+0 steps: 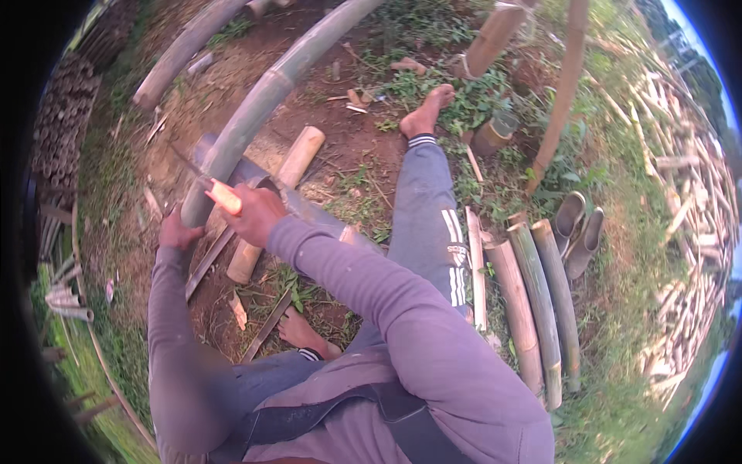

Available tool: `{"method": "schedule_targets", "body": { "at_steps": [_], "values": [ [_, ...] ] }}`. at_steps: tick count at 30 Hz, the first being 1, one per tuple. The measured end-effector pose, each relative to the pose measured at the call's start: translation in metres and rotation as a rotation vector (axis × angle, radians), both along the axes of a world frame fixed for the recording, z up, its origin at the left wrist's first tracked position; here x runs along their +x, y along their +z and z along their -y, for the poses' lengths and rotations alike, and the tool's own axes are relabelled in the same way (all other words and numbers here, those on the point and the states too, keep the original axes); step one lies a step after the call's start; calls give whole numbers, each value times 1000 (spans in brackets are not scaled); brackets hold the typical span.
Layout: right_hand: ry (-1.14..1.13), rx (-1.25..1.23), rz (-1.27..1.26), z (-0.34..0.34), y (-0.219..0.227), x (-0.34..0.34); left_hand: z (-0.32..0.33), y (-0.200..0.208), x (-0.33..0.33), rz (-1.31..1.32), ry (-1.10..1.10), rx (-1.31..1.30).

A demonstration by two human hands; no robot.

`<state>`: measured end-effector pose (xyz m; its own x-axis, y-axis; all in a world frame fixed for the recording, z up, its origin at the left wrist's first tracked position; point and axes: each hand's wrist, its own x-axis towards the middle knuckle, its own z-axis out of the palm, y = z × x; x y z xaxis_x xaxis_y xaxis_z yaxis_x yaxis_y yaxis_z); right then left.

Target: The person uses a hand saw to cut long bamboo poles into shorter sections. They position each pole on a makeshift stand, saw through it, and then move the cut piece to a growing pile nearby.

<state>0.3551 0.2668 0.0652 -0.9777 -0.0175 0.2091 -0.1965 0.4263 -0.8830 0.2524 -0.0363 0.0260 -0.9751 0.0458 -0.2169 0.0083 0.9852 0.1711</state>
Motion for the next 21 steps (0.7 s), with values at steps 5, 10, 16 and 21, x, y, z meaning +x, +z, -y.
{"method": "schedule_targets", "body": {
  "at_steps": [5, 10, 16, 21],
  "values": [
    [22, 12, -129, -71, -6, 126, -1, 17, 14, 66, 67, -43],
    [18, -4, -138, -37, -30, 71, -4, 19, 25, 86, 110, -27],
    [66, -91, -164, 21, -40, -14, -4, 36, 35, 107, 64, -28],
    [50, -168, -124, 8, -62, 3, -12, 29, 36, 90, 50, -10]
  ]
}}
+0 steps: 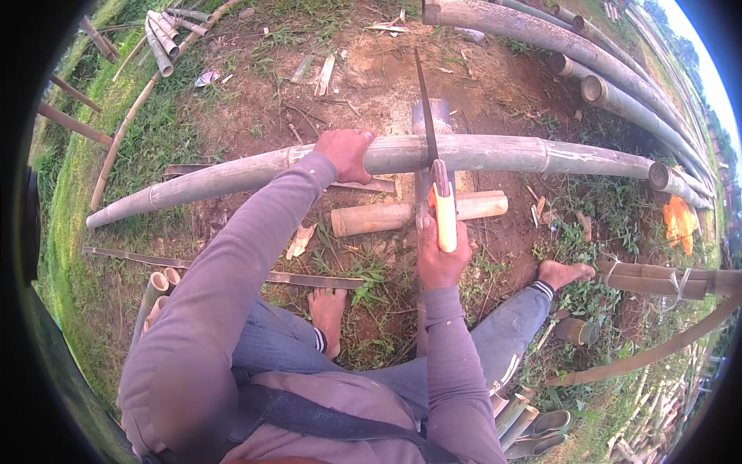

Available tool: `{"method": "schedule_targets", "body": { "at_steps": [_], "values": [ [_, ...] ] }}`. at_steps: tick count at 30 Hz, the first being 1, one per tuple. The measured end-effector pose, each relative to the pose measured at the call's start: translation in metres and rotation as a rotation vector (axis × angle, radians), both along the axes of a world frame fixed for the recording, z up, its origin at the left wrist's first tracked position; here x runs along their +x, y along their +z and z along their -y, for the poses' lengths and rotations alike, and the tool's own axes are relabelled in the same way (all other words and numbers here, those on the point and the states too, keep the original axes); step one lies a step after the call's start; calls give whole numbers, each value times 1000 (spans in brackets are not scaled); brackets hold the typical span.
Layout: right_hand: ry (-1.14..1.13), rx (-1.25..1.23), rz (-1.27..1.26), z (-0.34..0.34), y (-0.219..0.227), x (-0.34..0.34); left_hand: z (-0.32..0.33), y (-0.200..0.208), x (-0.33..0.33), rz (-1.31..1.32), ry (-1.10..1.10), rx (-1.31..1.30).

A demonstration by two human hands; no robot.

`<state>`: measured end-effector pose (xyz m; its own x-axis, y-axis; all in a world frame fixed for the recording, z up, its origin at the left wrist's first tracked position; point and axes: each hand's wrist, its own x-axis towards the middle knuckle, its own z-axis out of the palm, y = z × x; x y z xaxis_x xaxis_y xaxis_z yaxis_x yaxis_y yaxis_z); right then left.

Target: The person uses a hand saw to cut long bamboo poles into shorter sections. They position each pole on a makeshift stand, saw through it, and then move the cut piece to a growing pile nearby.

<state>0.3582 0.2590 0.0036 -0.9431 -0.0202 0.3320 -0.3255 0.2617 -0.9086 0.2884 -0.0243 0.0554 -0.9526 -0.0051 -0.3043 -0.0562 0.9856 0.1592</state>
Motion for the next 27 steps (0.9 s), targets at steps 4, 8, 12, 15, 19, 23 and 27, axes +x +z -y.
{"method": "schedule_targets", "body": {
  "at_steps": [4, 8, 12, 15, 19, 23, 27],
  "values": [
    [-4, -152, 4, 1, 2, -9, 2, 2, -3, -21, -14, 25],
    [61, -110, 347, 17, 62, -15, 3, -4, 3, -44, 3, 18],
    [-7, 130, 50, 22, 89, 7, -3, 2, 6, -61, 8, -24],
    [-36, 139, -115, 13, 71, 24, -13, -7, 13, -119, 16, -44],
    [-43, -74, 78, 35, 97, 14, -16, 0, 4, -54, 26, -30],
    [-67, 65, -95, -23, 123, 68, 6, -5, -8, 1, 28, -14],
    [-56, -263, 150, -93, 134, 96, 10, -7, -15, 18, 16, -15]
  ]
}}
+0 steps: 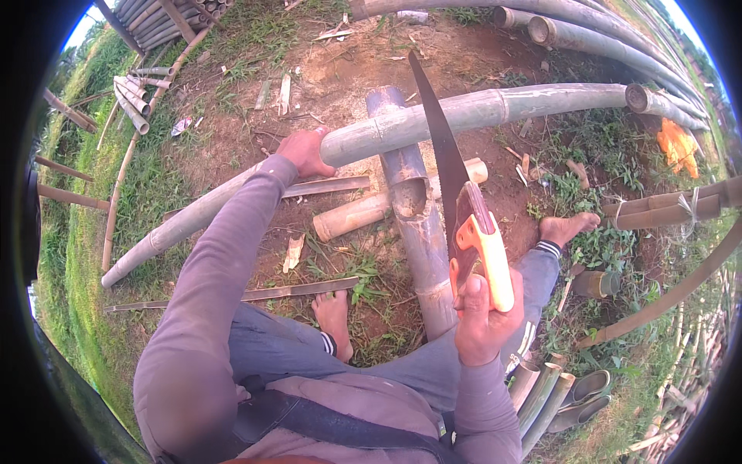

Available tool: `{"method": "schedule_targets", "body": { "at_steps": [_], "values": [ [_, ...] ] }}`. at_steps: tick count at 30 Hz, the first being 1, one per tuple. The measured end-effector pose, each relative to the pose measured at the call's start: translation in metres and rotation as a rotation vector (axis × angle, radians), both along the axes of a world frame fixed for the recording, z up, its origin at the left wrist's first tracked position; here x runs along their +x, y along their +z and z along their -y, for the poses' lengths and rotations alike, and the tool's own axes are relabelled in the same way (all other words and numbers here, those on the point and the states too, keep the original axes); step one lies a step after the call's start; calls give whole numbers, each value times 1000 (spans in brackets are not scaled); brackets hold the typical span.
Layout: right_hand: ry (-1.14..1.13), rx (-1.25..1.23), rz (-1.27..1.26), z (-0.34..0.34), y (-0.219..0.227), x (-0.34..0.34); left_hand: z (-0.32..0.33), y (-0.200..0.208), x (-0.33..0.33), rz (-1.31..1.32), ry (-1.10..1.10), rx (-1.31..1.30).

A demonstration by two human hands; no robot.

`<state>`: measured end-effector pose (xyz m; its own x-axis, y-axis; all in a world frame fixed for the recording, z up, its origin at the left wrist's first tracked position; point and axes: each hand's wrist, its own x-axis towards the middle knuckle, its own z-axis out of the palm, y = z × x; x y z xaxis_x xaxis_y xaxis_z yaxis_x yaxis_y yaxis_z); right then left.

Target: The person uses a hand saw to cut long bamboo poles into shorter sections. They position each pole on a makeshift stand, saw through it, and then move the cut piece to a growing pile nearby.

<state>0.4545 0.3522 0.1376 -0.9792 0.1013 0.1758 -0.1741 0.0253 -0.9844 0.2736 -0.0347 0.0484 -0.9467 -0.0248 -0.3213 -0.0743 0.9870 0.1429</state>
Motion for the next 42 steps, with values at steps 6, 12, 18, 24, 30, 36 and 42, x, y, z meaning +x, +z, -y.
{"method": "schedule_targets", "body": {
  "at_steps": [6, 12, 18, 24, 30, 36, 42],
  "values": [
    [14, -696, 218, 33, -3, -144, -20, 2, 20, -70, -2, -31],
    [-25, -843, 358, 76, -65, -386, 25, -15, -23, 48, -46, 361],
    [-125, -746, 374, 110, -120, -582, 163, -66, -131, 93, 358, 335],
    [-275, -788, 387, 150, -146, -655, 155, -152, -100, 269, 267, -151],
    [-85, -854, 289, 99, -194, -736, 149, -157, -125, 321, 250, -231],
    [23, -736, 434, 109, -142, -676, 149, -151, -121, 336, 312, -239],
    [363, -418, 628, 16, -64, -547, 154, -161, -108, 285, 300, -212]
  ]
}}
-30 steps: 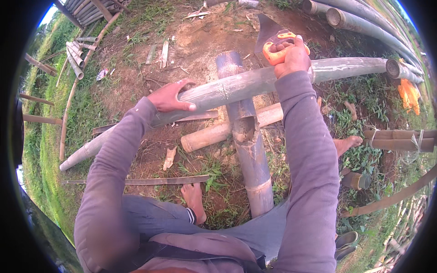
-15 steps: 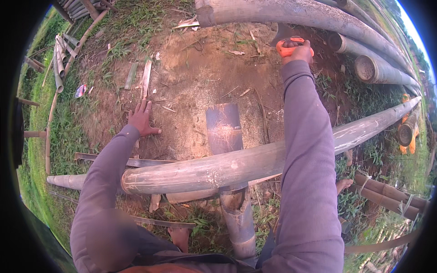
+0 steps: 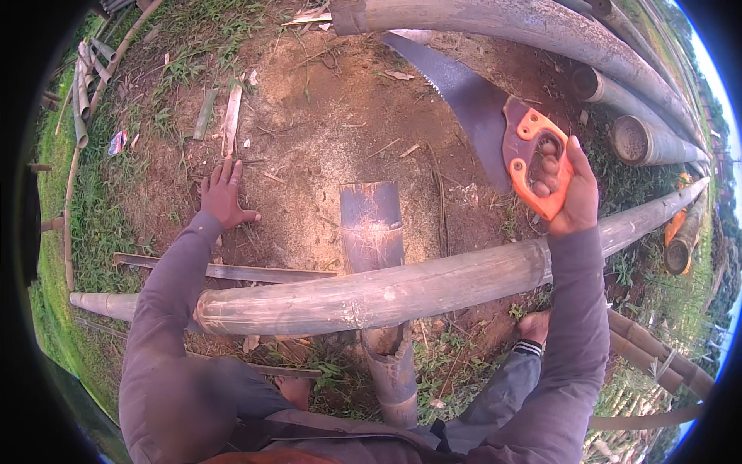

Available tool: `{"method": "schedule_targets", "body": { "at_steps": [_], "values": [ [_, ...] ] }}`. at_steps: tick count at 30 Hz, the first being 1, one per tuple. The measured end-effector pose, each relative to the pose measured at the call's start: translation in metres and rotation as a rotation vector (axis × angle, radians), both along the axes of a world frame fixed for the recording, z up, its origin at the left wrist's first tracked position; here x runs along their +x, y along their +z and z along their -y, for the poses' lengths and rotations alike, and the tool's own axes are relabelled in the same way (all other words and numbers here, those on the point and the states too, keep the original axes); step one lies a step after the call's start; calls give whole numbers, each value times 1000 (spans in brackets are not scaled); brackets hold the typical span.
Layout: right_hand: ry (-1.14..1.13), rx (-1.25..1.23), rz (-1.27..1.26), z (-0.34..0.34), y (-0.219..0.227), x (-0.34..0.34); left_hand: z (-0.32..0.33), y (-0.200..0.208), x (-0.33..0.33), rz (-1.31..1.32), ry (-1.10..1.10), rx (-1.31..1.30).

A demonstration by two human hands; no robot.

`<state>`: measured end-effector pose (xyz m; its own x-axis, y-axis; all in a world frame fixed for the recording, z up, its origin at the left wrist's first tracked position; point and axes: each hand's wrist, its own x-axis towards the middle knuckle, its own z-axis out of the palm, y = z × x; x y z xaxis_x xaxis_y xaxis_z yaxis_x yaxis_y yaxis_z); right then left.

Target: The person uses a hand saw to cut long bamboo poles into shorter sections. They position each pole on a makeshift stand, saw through it, and then move the cut piece to a growing pile nearby.

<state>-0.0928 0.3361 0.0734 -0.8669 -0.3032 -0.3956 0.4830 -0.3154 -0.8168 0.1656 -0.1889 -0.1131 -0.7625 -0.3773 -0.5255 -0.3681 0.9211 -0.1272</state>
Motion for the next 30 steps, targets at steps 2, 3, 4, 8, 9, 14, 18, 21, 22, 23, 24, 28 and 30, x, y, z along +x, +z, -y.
{"method": "schedule_targets", "body": {
  "at_steps": [2, 3, 4, 8, 9, 14, 18, 21, 22, 23, 24, 28, 30],
  "values": [
    [12, 92, -142, -12, 29, 54, 1, -6, 2, -30, -11, 29],
    [-20, 222, -270, -19, 31, 66, 1, -8, 4, -52, -26, 26],
    [-52, 348, -400, -24, 29, 75, 2, -10, 8, -73, -43, 22],
    [276, 1387, -1131, -20, -7, 40, 3, -48, 23, -298, -53, -24],
    [337, 1524, -1282, -4, -20, 27, 1, -45, 21, -296, -52, -12],
    [1012, 1956, -1105, 56, -78, -34, -2, -37, 20, -256, -23, -23],
    [757, 1588, -770, 143, -143, -135, 3, -45, 23, -320, -35, 19],
    [416, 1122, -375, 214, -205, -204, 2, -41, 22, -284, -30, 11],
    [191, 1061, -331, 222, -234, -222, 2, -40, 18, -282, -45, 15],
    [-45, 997, -282, 216, -266, -241, 4, -45, 13, -326, -90, 27],
    [-145, 911, -193, 235, -276, -237, 6, -45, 16, -296, -72, 13],
    [-199, 718, -44, 265, -274, -225, 6, -45, 19, -263, -54, 3],
    [-133, 581, 5, 274, -263, -207, 6, -47, 23, -302, -47, 10]
  ]
}}
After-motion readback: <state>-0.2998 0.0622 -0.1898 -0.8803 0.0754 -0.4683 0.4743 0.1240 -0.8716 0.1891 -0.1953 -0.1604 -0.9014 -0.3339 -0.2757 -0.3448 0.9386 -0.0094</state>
